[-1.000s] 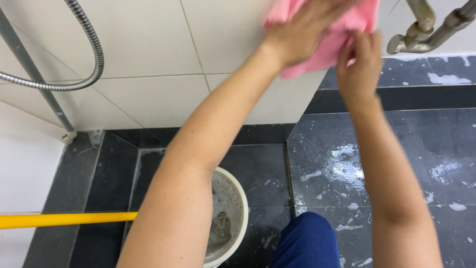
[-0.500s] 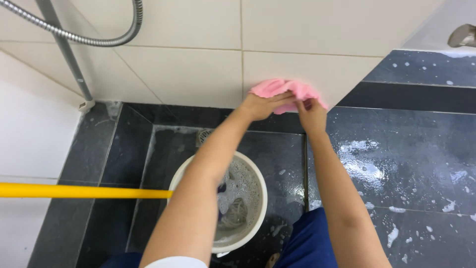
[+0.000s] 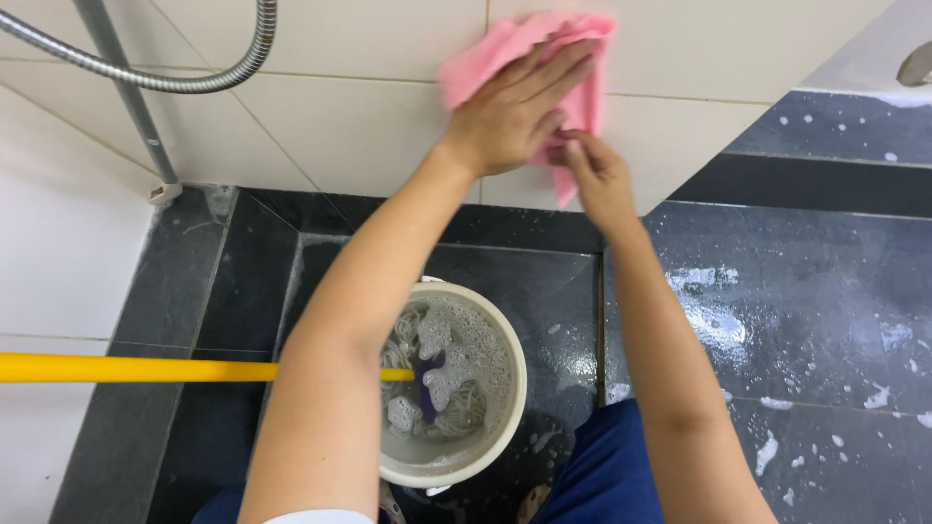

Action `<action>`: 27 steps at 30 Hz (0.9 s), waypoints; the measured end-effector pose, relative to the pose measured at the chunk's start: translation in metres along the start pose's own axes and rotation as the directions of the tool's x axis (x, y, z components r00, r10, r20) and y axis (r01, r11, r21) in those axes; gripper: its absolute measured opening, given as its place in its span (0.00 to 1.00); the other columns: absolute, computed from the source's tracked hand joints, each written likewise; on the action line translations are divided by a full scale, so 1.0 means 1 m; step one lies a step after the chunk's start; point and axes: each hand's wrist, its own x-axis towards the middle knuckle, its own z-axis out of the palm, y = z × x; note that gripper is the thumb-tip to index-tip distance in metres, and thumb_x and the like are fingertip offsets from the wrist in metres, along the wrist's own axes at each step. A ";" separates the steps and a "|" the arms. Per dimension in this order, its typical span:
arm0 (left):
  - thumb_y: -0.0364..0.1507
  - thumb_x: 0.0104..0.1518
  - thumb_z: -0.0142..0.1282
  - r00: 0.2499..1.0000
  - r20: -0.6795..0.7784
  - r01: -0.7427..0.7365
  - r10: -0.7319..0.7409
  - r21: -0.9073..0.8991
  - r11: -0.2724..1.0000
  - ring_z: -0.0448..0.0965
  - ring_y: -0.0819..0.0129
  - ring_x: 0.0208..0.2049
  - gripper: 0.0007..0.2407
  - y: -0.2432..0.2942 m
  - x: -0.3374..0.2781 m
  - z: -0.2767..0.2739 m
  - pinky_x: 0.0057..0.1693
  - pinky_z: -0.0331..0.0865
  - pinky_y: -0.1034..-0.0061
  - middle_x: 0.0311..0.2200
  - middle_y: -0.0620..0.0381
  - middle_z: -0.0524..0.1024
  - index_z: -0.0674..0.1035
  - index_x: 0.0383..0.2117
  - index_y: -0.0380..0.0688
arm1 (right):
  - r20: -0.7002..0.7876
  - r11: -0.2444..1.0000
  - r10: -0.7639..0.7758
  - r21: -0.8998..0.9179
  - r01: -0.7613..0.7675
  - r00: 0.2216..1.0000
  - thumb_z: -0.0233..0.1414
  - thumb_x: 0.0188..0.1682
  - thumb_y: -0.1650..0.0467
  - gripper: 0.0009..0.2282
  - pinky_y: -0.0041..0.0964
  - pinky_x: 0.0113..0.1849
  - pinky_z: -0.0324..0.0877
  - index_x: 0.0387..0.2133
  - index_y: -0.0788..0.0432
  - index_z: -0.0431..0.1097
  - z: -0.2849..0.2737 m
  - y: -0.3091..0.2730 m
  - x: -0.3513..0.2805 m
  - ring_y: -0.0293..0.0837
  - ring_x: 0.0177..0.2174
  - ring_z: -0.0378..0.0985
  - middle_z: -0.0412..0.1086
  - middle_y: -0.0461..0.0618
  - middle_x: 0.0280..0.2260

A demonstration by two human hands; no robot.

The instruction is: The person wipes the white tiled walls of a bathroom using a pink cloth. They clean the wall near the door, the corner, and the area around the shower fixtures, occasionally dipping the cloth into a bucket of soapy water.

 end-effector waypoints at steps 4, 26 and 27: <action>0.38 0.73 0.53 0.994 -0.053 -0.113 0.100 -0.395 0.912 0.43 0.68 0.77 0.30 0.042 0.027 0.052 0.80 0.42 0.67 0.76 0.68 0.42 0.49 0.76 0.60 | -0.106 0.993 -0.012 0.115 0.024 0.994 0.46 0.62 0.70 0.12 0.39 0.49 0.77 0.51 0.68 0.69 -0.053 0.025 -0.024 0.43 0.44 0.81 0.75 0.53 0.47; 0.47 0.64 0.46 0.629 0.127 0.761 -0.767 0.101 0.641 0.46 0.56 0.74 0.26 -0.099 -0.217 -0.032 0.74 0.45 0.62 0.71 0.52 0.52 0.65 0.66 0.50 | 0.259 0.972 0.071 -0.236 -0.009 0.963 0.53 0.56 0.63 0.16 0.33 0.35 0.72 0.48 0.62 0.75 0.222 0.041 0.037 0.34 0.29 0.74 0.76 0.48 0.29; 0.47 0.64 0.46 0.625 0.118 0.766 -0.772 0.103 0.635 0.46 0.56 0.74 0.26 -0.114 -0.234 -0.022 0.74 0.45 0.62 0.71 0.52 0.52 0.65 0.66 0.50 | 0.268 0.972 0.065 -0.235 0.000 0.961 0.53 0.56 0.63 0.16 0.33 0.35 0.72 0.48 0.62 0.75 0.247 0.040 0.046 0.34 0.29 0.74 0.76 0.48 0.29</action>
